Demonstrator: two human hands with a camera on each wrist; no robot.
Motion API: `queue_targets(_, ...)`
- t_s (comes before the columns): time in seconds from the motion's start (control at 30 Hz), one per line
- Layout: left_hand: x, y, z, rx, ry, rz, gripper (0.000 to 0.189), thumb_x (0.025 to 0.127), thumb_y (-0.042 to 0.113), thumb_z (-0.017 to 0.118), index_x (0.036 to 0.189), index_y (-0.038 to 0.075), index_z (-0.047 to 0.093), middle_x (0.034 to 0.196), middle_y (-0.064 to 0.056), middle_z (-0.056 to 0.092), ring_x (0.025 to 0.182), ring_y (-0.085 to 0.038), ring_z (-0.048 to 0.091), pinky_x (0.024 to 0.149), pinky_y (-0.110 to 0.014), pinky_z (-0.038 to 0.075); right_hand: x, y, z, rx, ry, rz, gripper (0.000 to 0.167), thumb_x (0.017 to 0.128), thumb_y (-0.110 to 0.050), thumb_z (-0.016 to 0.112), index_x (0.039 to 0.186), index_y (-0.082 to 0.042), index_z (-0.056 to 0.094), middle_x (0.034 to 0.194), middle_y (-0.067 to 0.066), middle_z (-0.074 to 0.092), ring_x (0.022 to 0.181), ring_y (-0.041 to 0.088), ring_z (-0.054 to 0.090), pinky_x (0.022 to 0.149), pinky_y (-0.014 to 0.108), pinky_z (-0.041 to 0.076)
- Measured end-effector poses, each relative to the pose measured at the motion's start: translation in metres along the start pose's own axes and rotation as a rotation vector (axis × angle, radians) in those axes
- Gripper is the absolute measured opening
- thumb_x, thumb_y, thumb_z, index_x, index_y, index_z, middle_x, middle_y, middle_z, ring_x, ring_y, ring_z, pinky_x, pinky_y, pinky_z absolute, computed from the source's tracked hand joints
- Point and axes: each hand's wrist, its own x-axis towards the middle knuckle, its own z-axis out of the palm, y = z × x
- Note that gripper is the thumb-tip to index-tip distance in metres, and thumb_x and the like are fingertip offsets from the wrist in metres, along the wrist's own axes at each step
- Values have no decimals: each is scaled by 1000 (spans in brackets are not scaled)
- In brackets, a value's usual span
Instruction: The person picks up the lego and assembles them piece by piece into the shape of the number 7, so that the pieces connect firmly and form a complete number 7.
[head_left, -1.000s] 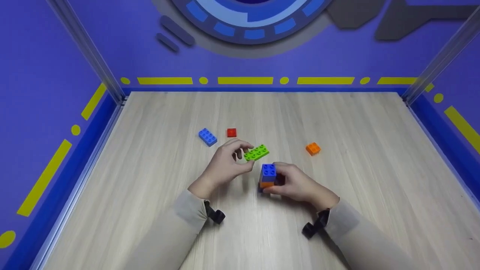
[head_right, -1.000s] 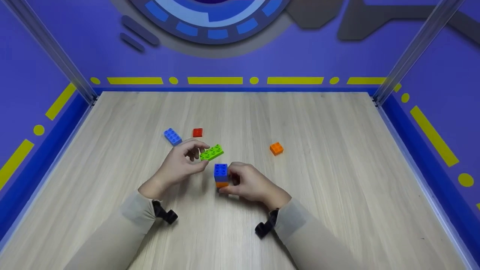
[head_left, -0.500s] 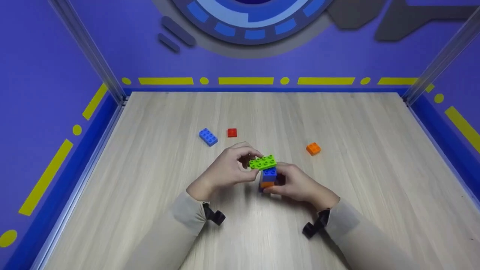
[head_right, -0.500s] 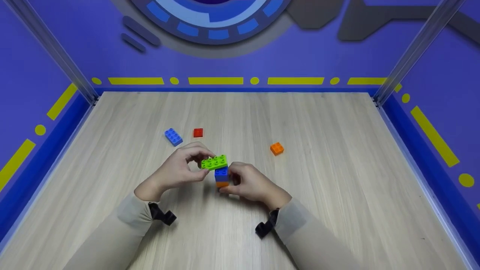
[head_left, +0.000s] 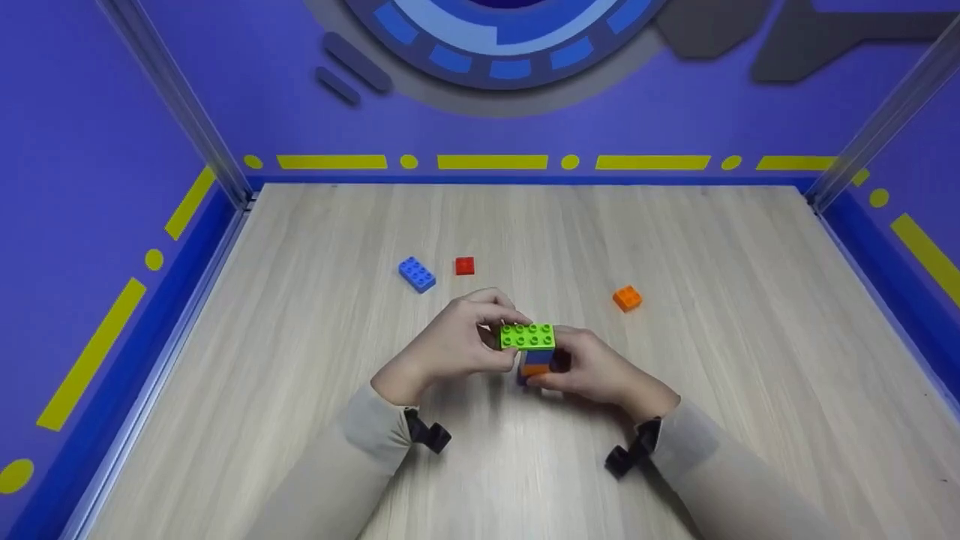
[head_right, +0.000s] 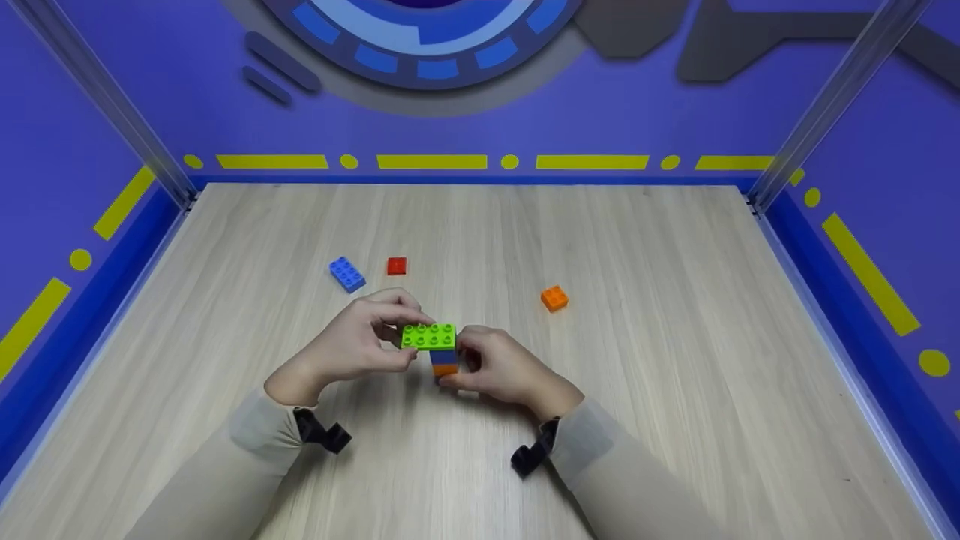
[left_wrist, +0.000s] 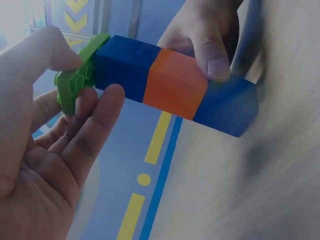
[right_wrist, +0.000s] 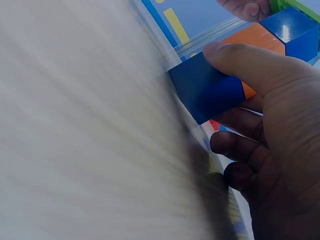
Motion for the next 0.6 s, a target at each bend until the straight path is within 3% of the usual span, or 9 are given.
queue_targets(0.4, -2, 9, 3, 54, 24, -53, 42, 87, 10, 84, 129, 15, 86, 117, 2, 64, 101, -10, 63, 83, -21, 58, 0, -6, 0, 17, 14, -4, 55, 95, -28, 94, 146, -24, 74, 136, -6, 79, 125, 15, 72, 116, 30, 55)
queue_targets(0.5, -2, 9, 3, 52, 22, -57, 43, 87, 9, 83, 129, 15, 86, 117, 1, 64, 101, -10, 64, 84, -21, 60, -1, -10, 1, 52, 61, -34, 52, 94, -26, 95, 142, -23, 76, 132, -5, 79, 122, 14, 71, 114, 28, 54)
queue_targets(0.6, -2, 9, 3, 49, 23, -50, 43, 86, 8, 84, 129, 14, 86, 117, 0, 64, 100, -11, 64, 83, -22, 60, -1, -15, 1, 88, 148, -81, 45, 92, -23, 97, 133, -21, 79, 125, -4, 79, 110, 12, 68, 101, 26, 52)
